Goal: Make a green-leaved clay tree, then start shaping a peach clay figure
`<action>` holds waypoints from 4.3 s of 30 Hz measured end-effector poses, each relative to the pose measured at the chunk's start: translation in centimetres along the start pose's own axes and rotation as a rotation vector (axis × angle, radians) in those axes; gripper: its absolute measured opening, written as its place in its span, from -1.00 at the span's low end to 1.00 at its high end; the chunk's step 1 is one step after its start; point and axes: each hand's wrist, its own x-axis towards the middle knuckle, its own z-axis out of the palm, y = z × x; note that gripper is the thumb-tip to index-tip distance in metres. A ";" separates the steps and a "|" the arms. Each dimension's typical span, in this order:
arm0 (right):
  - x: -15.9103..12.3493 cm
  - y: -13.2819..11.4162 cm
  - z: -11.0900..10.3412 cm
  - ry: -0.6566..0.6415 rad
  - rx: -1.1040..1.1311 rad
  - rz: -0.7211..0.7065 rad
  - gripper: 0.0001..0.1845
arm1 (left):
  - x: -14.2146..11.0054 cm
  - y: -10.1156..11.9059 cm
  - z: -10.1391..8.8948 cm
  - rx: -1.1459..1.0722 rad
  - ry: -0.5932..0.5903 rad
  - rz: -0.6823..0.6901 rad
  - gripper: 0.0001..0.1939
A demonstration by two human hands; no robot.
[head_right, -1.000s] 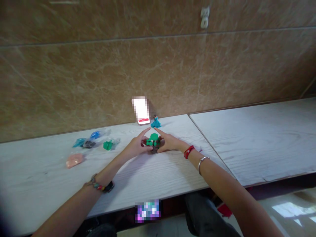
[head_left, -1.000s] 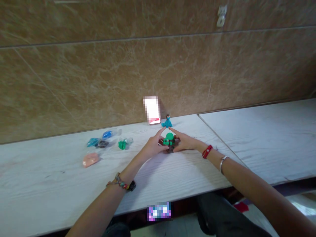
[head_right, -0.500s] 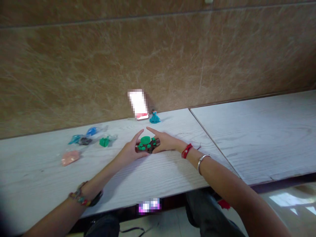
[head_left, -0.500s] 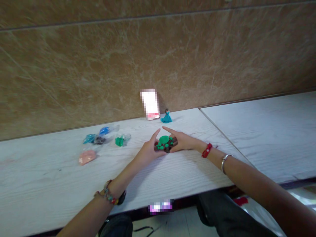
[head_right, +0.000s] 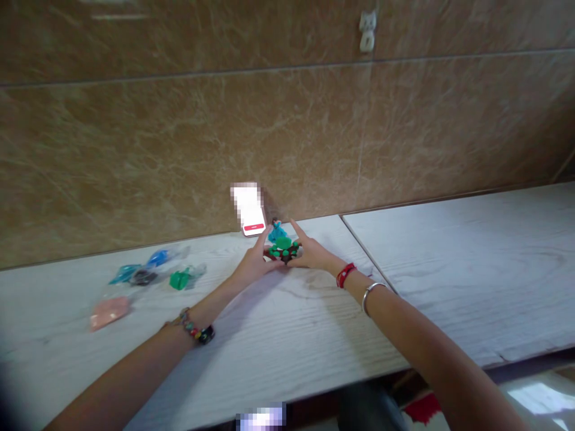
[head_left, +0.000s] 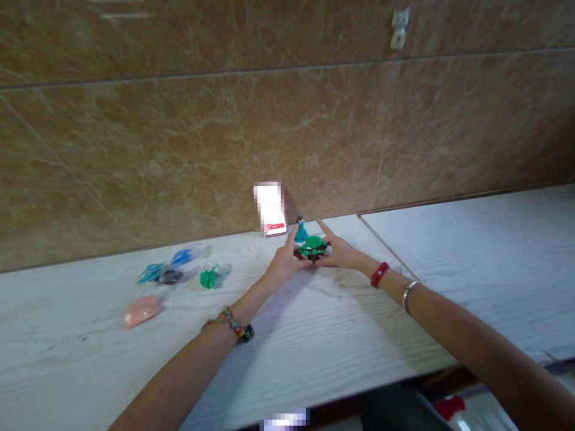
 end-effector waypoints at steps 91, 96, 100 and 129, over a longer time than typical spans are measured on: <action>5.3 7.3 -5.5 0.026 -0.079 0.124 -0.03 | 7.0 -6.1 0.2 0.082 0.167 0.006 -0.43; 5.4 8.0 -5.5 0.024 -0.016 0.089 0.01 | 6.9 -5.8 0.2 0.085 0.165 0.005 -0.39; 5.4 8.3 -5.5 0.012 0.035 0.102 0.05 | 7.0 -5.9 0.2 0.059 0.184 0.038 -0.37; -2.0 3.4 -2.5 0.769 -0.116 0.311 -0.34 | -7.2 -7.0 -5.6 0.474 0.138 -0.102 -0.56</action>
